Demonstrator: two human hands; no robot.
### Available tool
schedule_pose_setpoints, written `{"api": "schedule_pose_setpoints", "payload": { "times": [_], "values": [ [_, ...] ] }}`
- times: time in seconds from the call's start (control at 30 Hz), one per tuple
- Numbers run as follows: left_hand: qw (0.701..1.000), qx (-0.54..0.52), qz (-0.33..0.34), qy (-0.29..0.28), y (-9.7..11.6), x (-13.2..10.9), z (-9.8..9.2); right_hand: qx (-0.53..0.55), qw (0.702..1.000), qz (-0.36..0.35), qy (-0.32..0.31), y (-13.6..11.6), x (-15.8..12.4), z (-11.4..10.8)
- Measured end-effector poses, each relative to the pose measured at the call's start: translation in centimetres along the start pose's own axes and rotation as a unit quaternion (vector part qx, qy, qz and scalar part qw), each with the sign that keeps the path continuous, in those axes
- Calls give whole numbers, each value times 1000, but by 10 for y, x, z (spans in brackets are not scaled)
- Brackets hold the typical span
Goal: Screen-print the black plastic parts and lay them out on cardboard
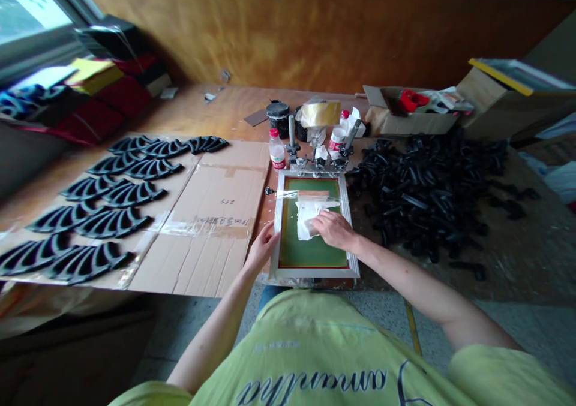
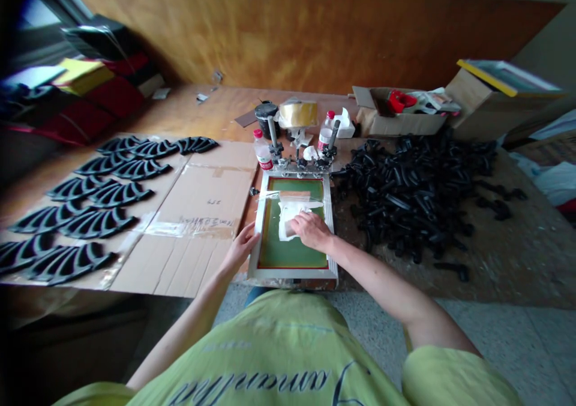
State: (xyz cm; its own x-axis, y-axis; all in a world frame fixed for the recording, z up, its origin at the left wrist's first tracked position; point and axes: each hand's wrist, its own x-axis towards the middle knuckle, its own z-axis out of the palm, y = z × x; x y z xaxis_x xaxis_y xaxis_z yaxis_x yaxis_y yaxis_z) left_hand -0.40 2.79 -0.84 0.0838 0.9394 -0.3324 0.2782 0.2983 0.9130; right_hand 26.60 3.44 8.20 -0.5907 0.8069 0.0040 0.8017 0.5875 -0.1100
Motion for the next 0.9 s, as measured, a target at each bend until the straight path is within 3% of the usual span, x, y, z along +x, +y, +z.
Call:
{"api": "schedule_pose_setpoints", "payload": {
  "times": [0.13,0.27,0.33,0.47,0.57,0.7,0.83,0.9],
  "values": [
    [1000,-8,-5,0,2,-1,0,34,995,-88,-16,6,-11,-9],
    [999,-30,-8,-12,5,-2,-1,25,997,-35,56,8,-2,-3],
    [999,-48,-10,-18,6,-2,-1,4,995,-42,90,3,-6,7],
    [997,-72,-15,-21,8,-3,0,19,993,-83,78,-2,-12,14],
    [996,-84,-20,-30,19,-8,-3,46,995,-10,94,6,11,-5],
    [991,-125,-26,-37,57,-24,-14,49,979,128,153,36,46,-45],
    [983,-185,21,-6,112,-29,-23,86,916,268,285,93,25,-63],
    [974,-211,86,22,143,-20,-24,111,891,334,287,112,1,-51]
  ]
}}
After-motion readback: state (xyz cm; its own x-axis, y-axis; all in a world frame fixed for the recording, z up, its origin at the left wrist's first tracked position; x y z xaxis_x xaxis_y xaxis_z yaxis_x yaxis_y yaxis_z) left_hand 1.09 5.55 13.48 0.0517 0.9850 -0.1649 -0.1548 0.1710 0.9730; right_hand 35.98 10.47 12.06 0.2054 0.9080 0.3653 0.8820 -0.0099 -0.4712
